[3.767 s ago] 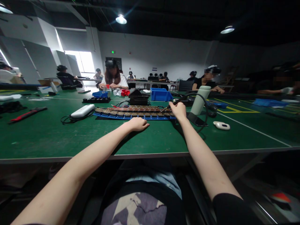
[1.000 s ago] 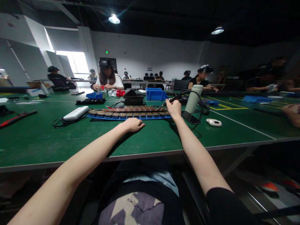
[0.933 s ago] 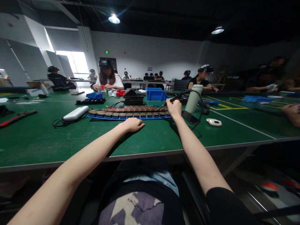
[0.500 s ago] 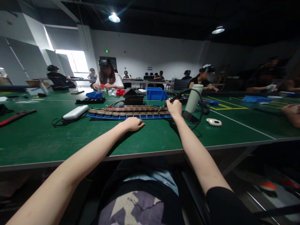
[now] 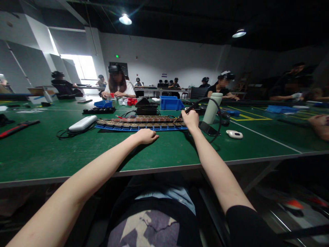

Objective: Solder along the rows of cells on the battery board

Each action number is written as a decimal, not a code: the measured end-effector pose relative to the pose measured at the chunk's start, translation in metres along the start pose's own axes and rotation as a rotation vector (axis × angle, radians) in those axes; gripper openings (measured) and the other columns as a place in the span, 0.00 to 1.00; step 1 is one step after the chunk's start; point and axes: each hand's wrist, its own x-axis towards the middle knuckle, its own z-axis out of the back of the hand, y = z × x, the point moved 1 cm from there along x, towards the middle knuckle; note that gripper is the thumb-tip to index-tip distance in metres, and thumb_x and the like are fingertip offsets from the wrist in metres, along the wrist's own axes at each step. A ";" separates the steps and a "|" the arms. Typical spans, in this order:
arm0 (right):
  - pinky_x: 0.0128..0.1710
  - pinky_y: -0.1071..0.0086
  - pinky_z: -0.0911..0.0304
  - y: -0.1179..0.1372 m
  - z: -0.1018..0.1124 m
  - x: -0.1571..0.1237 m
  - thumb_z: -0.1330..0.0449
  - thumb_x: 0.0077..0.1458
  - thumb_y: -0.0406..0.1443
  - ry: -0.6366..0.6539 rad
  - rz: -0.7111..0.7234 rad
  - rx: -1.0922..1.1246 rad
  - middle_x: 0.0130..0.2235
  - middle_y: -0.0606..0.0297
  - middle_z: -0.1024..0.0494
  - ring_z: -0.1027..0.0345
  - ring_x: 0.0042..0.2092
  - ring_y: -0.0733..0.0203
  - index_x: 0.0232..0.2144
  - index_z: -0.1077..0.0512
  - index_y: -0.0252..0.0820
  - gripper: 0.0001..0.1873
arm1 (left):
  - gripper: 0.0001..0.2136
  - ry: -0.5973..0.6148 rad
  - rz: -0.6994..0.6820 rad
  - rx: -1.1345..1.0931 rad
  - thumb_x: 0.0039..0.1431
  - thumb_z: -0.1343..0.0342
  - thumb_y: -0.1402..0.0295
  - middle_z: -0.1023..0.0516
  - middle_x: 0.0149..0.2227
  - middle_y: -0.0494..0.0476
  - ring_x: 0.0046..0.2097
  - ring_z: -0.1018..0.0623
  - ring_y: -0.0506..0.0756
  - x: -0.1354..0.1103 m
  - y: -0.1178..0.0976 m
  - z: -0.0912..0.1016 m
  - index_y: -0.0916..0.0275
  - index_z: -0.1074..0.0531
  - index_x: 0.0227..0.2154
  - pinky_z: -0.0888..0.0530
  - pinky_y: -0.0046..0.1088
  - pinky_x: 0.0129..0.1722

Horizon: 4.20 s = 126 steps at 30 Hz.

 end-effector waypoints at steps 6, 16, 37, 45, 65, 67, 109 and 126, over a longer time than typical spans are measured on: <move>0.40 0.65 0.37 0.002 -0.002 -0.001 0.50 0.53 0.43 -0.006 0.038 0.007 0.33 0.52 0.21 0.27 0.38 0.52 0.30 0.26 0.37 0.18 | 0.24 -0.008 -0.019 0.017 0.63 0.65 0.54 0.22 0.37 0.65 0.41 0.22 0.61 0.000 0.001 -0.001 0.63 0.26 0.38 0.30 0.32 0.37; 0.43 0.64 0.37 0.003 -0.002 -0.004 0.50 0.54 0.45 -0.014 0.074 0.000 0.36 0.52 0.21 0.28 0.43 0.51 0.37 0.26 0.37 0.20 | 0.24 -0.014 -0.012 0.004 0.63 0.64 0.54 0.22 0.38 0.65 0.42 0.23 0.61 -0.001 0.001 0.000 0.62 0.27 0.38 0.30 0.32 0.39; 0.44 0.64 0.37 0.002 -0.003 -0.004 0.49 0.54 0.45 -0.031 0.079 0.016 0.36 0.53 0.21 0.28 0.43 0.51 0.37 0.27 0.37 0.19 | 0.24 -0.028 -0.024 0.025 0.64 0.64 0.55 0.22 0.36 0.64 0.41 0.22 0.61 0.000 0.000 -0.001 0.63 0.26 0.37 0.30 0.31 0.36; 0.43 0.64 0.37 0.002 -0.002 -0.004 0.49 0.54 0.45 -0.032 0.079 0.024 0.35 0.53 0.21 0.28 0.42 0.51 0.35 0.26 0.38 0.18 | 0.24 -0.021 -0.024 0.020 0.64 0.65 0.55 0.22 0.37 0.66 0.41 0.22 0.62 -0.001 0.000 0.000 0.64 0.26 0.37 0.30 0.33 0.37; 0.37 0.67 0.37 0.003 -0.005 -0.002 0.48 0.53 0.46 -0.046 0.090 0.097 0.31 0.53 0.22 0.28 0.36 0.53 0.25 0.27 0.38 0.18 | 0.24 -0.006 -0.011 0.031 0.64 0.65 0.54 0.22 0.38 0.64 0.42 0.22 0.60 -0.002 -0.001 0.001 0.63 0.26 0.38 0.30 0.31 0.38; 0.37 0.67 0.37 0.003 -0.004 -0.003 0.48 0.53 0.46 -0.038 0.090 0.091 0.30 0.53 0.22 0.28 0.36 0.53 0.25 0.27 0.38 0.18 | 0.24 -0.003 -0.007 0.033 0.64 0.65 0.54 0.22 0.38 0.64 0.42 0.22 0.60 -0.001 -0.001 0.001 0.63 0.26 0.39 0.30 0.30 0.38; 0.42 0.58 0.36 0.001 -0.003 -0.001 0.50 0.53 0.47 0.026 -0.069 -0.055 0.39 0.46 0.23 0.28 0.43 0.46 0.35 0.26 0.35 0.22 | 0.23 -0.007 -0.004 0.009 0.63 0.64 0.54 0.22 0.39 0.65 0.42 0.23 0.60 -0.001 -0.001 0.001 0.63 0.27 0.39 0.30 0.31 0.39; 0.43 0.59 0.36 -0.012 -0.007 0.008 0.50 0.53 0.45 0.025 -0.149 -0.042 0.41 0.46 0.23 0.29 0.45 0.46 0.37 0.26 0.35 0.21 | 0.24 -0.018 -0.022 0.031 0.63 0.65 0.55 0.22 0.38 0.66 0.42 0.22 0.62 0.000 0.000 -0.001 0.64 0.26 0.38 0.29 0.33 0.37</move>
